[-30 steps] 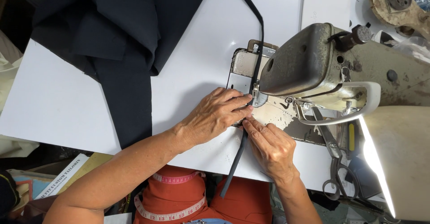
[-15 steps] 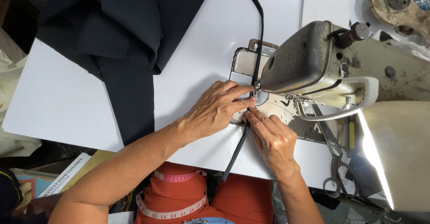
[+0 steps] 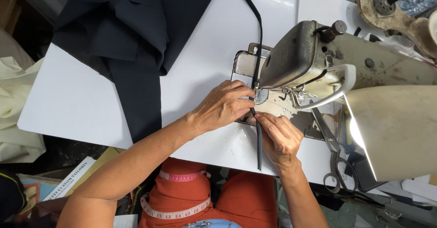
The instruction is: The person is sewing and trimming a long black fabric strap using an industrial sewing machine and scissors.
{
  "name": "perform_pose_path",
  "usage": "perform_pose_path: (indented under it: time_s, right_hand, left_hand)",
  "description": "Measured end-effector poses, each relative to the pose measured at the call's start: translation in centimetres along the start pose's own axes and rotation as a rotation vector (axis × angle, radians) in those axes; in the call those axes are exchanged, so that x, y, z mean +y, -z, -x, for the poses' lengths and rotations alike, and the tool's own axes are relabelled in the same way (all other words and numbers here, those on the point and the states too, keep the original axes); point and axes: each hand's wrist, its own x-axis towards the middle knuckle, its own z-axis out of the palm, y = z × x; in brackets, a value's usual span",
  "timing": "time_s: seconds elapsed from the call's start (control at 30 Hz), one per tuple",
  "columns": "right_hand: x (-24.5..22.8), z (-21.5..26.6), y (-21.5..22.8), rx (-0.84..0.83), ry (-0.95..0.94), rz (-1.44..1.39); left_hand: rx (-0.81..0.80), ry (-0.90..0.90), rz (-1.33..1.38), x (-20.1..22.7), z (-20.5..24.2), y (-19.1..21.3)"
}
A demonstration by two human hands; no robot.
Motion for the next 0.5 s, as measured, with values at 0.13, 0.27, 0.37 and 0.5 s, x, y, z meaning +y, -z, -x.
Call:
perform_pose_path:
  time_s: [0.13,0.27,0.37,0.5]
  right_hand:
    - [0.2,0.2,0.0,0.082,0.022,-0.034]
    - [-0.2,-0.2,0.3,0.066,-0.003,-0.093]
    - [0.0,-0.9,0.5,0.027,-0.033,-0.204]
    - [-0.4,-1.5,0.8,-0.041,-0.185,-0.287]
  left_hand:
    - [0.045,-0.088,-0.127,-0.5,0.0,-1.7]
    - [0.103,-0.167,-0.178,-0.2,0.2,-2.2]
    - [0.176,-0.215,-0.218,0.4,0.7,-1.7]
    - [0.245,-0.231,-0.277,0.7,1.2,-1.3]
